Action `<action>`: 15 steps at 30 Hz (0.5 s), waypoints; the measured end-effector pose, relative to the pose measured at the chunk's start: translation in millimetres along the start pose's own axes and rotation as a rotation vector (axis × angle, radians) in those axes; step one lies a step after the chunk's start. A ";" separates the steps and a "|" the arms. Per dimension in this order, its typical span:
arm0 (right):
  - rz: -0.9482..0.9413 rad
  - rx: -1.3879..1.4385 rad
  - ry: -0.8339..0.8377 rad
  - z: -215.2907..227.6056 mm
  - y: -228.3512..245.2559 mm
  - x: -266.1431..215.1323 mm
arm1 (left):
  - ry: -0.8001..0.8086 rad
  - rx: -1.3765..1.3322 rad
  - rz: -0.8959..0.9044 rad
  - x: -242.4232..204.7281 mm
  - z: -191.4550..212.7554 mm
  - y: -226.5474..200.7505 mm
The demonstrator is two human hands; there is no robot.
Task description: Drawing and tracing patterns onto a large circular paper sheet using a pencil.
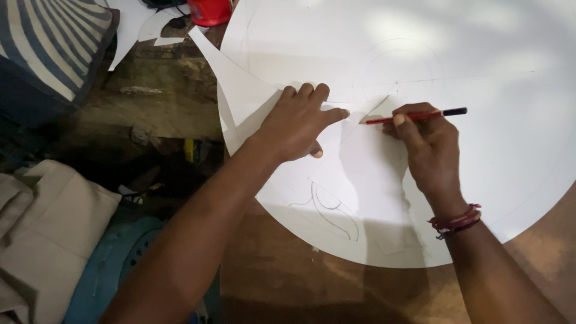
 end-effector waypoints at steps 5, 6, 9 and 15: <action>0.033 0.055 -0.050 3.4 -2.7 -0.7 | -0.006 -0.007 0.006 0.7 -1.8 0.7; 0.042 0.077 -0.054 3.3 -3.6 -2.2 | -0.007 -0.008 0.006 0.6 -2.2 0.9; 0.083 0.146 -0.050 1.0 -7.8 -9.8 | -0.008 -0.007 0.006 1.4 -3.8 1.6; 0.247 -0.423 0.026 -16.7 -12.5 -27.2 | -0.023 -0.011 -0.001 -0.2 -0.5 0.5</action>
Point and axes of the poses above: each hand's wrist, its own x-axis towards the middle knuckle, its own z-axis out of the back of the hand, y = z × x, the point moved 6 cm from there along x, towards the middle knuckle, and after that the axes turned 2 degrees about x, right-handed, at the moved point
